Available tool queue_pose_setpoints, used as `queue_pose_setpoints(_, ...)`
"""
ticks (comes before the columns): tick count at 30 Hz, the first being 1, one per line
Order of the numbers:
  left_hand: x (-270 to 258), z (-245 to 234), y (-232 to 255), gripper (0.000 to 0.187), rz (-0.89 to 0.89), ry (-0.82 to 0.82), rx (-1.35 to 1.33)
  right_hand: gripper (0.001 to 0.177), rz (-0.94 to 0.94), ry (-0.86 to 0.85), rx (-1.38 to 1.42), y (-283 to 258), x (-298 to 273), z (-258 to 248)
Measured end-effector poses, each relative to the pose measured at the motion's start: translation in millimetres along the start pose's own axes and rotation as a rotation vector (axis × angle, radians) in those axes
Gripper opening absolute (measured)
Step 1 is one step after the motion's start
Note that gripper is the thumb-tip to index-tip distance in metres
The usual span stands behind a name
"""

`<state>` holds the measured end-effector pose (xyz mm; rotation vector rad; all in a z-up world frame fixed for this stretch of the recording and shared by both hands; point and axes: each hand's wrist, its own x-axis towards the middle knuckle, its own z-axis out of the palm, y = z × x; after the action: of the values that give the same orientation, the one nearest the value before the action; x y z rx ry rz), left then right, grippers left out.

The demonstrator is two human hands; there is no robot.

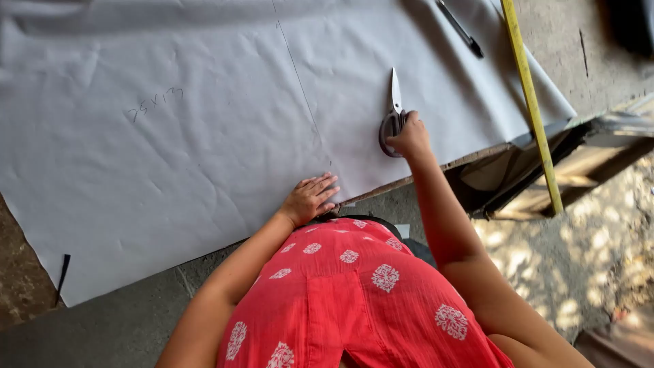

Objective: The person measures and marks a large sheet of white fabric with a yellow measuring tape and a pen, then cuts along the marked lines using scissors. They also handle a dark fabric piece and continue cutting the white fabric.

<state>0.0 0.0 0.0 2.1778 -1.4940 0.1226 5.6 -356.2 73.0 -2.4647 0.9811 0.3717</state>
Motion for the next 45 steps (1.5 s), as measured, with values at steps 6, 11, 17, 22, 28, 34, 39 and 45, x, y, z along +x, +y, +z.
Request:
queue_pose_setpoints(6, -3.2, 17.0, -3.5, 0.034, 0.035, 0.129, -0.006, 0.083, 0.203, -0.401, 0.781, 48.8, -144.4, 19.7)
queue_pose_setpoints(11, -2.2, 33.6, -5.2, 0.025, 0.013, 0.166, -0.039, 0.062, 0.195, -0.461, 1.137, 49.5, -264.1, 74.8)
queue_pose_setpoints(17, 1.4, 29.9, -7.3, 0.022, -0.037, 0.08, -0.119, 0.047, 0.259, -0.494, 1.023, 33.6, -294.2, 113.0)
queue_pose_setpoints(22, 8.6, 7.5, 1.9, 0.022, -0.009, 0.122, -0.088, 0.049, 0.174, -0.49, 1.007, 11.4, -263.4, 104.9)
queue_pose_setpoints(28, 0.9, 32.2, 3.1, 0.041, 0.087, 0.121, 0.047, 0.045, 0.226, -0.548, 0.971, 6.1, -242.9, 102.8)
queue_pose_setpoints(34, -1.0, 41.6, 9.1, 0.006, 0.166, 0.225, 0.09, 0.044, 0.178, -0.572, 0.87, 8.0, -234.2, 98.5)
queue_pose_setpoints(39, 5.7, 12.0, 15.7, 0.007, 0.155, 0.248, 0.068, 0.037, 0.139, -0.474, 0.787, 21.0, -234.2, 113.8)
queue_pose_setpoints(45, 7.7, 4.1, 15.9, 0.006, 0.159, 0.26, -0.003, 0.042, 0.137, -0.495, 0.834, -8.5, -235.3, 91.0)
